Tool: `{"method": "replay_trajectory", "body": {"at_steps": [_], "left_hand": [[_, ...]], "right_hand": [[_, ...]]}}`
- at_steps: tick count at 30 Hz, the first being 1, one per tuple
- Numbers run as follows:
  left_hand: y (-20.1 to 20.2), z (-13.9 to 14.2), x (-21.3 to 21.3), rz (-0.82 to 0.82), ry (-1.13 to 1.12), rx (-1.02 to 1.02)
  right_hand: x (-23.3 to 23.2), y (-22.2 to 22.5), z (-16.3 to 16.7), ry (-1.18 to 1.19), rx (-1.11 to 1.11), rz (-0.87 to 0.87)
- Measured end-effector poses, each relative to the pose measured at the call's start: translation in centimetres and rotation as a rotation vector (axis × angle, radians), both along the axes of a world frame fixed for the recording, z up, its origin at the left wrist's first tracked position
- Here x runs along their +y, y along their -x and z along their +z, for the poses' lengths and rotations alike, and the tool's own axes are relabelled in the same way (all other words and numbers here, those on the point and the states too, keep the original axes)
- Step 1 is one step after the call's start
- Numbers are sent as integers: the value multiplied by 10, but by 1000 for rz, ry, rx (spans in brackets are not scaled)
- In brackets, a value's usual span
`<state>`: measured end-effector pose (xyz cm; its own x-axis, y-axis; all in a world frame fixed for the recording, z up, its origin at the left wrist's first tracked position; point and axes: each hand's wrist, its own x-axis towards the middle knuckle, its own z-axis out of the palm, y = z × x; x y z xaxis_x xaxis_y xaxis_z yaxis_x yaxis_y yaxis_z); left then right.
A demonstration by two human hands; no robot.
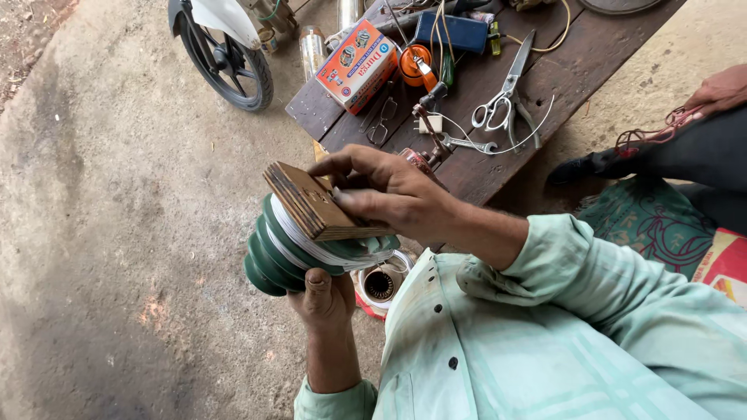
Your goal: The person holds a green grooved pulley-like component mounted on a wooden board and winds white wire by hand around its grooves, guiding the wire from a spool. They cut the wire with scissors, tie the coil, and later unwind and rewrap the wire around the component.
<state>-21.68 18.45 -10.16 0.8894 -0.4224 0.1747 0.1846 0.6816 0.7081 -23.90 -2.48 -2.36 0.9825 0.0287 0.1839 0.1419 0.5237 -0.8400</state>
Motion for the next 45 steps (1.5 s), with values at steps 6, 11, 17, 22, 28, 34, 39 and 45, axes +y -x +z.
{"method": "replay_trajectory", "body": {"at_steps": [6,11,17,22,28,34,39,45], "left_hand": [[1,4,-4,14,22,7],[1,6,-4,-28,11,56],[1,5,-5,-11,7,64],[0,3,-1,-9,39,73],[0,1,0,13,45,56],[1,3,3,12,57,36],[2,1,8,4,61,43],[-2,-1,8,-5,83,45]], "right_hand": [[5,0,-1,-2,95,-130],[10,4,-11,-9,-44,-149],[-5,8,-18,-47,-23,-68],[-8,-2,-12,138,25,-115],[-17,-3,-7,122,-148,-74],[-18,-2,-6,42,-183,-27],[-19,-7,-6,-177,13,-102],[-8,-4,-13,-292,140,60]]}}
